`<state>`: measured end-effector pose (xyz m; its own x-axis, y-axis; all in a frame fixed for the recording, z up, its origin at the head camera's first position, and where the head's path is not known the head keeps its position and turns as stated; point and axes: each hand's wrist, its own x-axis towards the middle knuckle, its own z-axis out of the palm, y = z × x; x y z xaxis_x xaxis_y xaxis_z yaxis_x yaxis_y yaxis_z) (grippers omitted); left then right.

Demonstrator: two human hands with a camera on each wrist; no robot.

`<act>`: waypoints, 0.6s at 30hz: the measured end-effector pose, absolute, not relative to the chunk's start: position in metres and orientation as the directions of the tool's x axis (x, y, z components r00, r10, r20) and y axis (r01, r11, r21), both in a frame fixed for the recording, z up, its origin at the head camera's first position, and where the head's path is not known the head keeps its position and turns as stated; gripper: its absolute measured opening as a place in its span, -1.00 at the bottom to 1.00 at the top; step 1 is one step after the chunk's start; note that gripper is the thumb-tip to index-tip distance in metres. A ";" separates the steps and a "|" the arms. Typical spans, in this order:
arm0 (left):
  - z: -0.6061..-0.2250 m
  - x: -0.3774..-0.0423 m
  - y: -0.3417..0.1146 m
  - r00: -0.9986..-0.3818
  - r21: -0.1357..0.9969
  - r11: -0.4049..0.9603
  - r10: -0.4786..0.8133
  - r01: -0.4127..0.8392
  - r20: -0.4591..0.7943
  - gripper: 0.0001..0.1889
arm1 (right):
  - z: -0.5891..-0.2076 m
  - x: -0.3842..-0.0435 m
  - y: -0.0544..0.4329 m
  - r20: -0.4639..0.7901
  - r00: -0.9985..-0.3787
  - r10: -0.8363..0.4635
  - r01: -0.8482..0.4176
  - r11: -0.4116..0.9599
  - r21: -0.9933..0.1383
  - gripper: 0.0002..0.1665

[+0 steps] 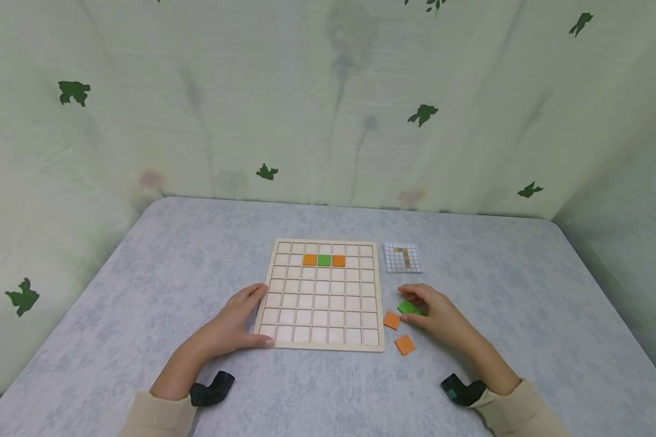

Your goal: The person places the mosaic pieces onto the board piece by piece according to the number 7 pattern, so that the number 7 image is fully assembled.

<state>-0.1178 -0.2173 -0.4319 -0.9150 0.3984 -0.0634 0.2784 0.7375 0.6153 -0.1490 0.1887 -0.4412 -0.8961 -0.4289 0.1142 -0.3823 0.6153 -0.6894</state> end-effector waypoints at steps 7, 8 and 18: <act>-0.434 -0.118 -0.218 -0.915 0.605 0.742 0.399 0.288 -0.054 0.14 | -0.437 -0.147 0.186 0.098 -0.919 -0.382 -0.357 0.699 -0.620 -0.51; -0.434 -0.118 -0.218 -0.915 0.605 0.742 0.399 0.288 -0.054 0.14 | -0.437 -0.147 0.186 0.093 -0.923 -0.373 -0.349 0.711 -0.611 -0.56; -0.435 -0.119 -0.218 -0.914 0.594 0.747 0.402 0.299 -0.045 0.14 | -0.430 -0.144 0.182 0.095 -0.930 -0.356 -0.331 0.693 -0.640 -0.66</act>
<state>-0.1190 -0.2176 -0.4354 -0.9144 0.4022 -0.0455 0.2989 0.7467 0.5942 -0.1445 0.1823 -0.4304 -0.9296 -0.3563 0.0945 -0.3308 0.6932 -0.6403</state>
